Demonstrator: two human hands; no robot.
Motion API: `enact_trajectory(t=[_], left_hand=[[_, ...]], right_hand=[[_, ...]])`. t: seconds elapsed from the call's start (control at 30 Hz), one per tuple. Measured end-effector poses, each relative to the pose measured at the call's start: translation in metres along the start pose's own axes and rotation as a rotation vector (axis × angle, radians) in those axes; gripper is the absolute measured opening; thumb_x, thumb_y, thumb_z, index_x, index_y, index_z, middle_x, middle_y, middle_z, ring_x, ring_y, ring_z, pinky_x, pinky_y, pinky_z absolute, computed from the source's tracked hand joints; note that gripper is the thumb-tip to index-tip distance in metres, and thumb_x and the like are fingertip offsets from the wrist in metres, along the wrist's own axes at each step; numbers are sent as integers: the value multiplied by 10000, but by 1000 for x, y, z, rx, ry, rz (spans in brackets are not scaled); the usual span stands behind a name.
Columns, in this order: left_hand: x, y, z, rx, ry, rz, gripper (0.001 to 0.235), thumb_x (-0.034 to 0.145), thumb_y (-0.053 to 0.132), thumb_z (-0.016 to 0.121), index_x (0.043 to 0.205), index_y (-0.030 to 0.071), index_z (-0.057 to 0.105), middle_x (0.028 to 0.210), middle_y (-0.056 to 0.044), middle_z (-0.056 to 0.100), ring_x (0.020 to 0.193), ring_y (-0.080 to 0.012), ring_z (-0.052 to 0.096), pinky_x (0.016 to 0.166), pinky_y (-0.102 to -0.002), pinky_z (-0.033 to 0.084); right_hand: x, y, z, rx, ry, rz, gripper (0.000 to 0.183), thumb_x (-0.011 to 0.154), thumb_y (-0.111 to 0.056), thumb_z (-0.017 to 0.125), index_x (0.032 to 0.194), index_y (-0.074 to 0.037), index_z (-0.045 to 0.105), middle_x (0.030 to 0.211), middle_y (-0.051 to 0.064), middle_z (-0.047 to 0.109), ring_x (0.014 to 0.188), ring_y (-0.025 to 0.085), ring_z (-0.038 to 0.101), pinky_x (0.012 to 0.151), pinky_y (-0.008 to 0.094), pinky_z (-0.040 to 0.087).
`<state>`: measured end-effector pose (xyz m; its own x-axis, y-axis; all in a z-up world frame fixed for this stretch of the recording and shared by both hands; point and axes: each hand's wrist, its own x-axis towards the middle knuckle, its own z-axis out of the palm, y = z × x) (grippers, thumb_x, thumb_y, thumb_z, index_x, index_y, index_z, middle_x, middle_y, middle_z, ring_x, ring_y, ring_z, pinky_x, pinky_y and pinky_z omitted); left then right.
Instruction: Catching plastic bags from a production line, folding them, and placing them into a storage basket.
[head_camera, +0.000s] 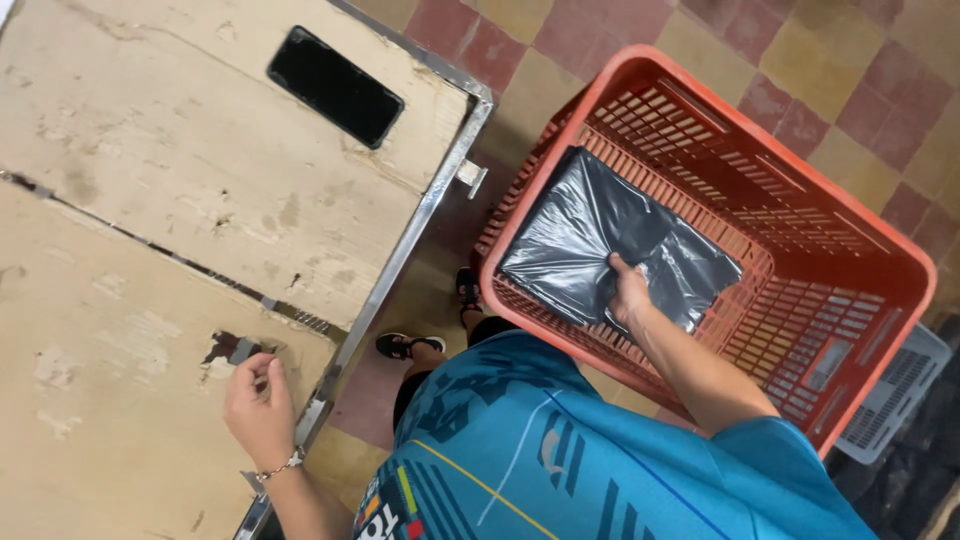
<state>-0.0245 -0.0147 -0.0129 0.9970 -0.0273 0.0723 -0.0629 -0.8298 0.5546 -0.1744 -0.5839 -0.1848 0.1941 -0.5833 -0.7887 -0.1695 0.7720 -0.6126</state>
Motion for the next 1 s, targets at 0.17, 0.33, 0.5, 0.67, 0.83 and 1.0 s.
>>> enact_trajectory(t=[0.17,0.33,0.5,0.67,0.83,1.0], left_hand=[[-9,-21,-6,-60,-3,-100,73,1050,145,647,1098,105,686,1045,-55,699,900,-221,640,787,-354,536],[-15,-47,-21,-96,66,-180,121,1030,170,647,1103,83,689,1005,-120,724,942,-290,690,774,-389,585],[-26,-98,-50,-151,104,-292,176,1029,187,646,1124,45,686,1002,-173,739,982,-347,720,830,-452,598],[-29,-181,-77,-502,204,-444,157,980,240,689,1076,118,702,915,-80,733,878,-230,701,763,-368,561],[1,-285,-84,-768,410,-458,91,993,173,644,1049,104,663,854,-47,686,807,-157,661,697,-287,510],[69,-367,-86,-987,546,-578,134,1023,274,625,1113,176,607,914,0,705,805,-98,702,625,-197,469]], right_hand=[[-13,-6,7,-217,107,-35,186,914,-216,695,1070,-173,603,885,87,714,708,270,693,526,447,565],[-2,-39,-16,-736,159,-349,322,874,-266,824,1119,-93,705,963,141,722,892,298,700,706,428,571],[-23,-104,54,-634,233,-1144,351,901,-40,883,1072,-35,577,983,177,608,903,306,572,797,466,474],[-257,-81,210,-451,-533,-1497,404,1038,134,673,1387,8,513,1226,219,522,1146,290,499,1019,405,407],[-331,67,321,-495,-864,-1110,243,987,19,702,1218,-43,664,1080,107,595,1037,214,607,954,332,513],[-317,210,436,-413,-1041,-336,138,1025,-148,621,1162,-138,626,958,16,710,925,168,720,814,334,571]])
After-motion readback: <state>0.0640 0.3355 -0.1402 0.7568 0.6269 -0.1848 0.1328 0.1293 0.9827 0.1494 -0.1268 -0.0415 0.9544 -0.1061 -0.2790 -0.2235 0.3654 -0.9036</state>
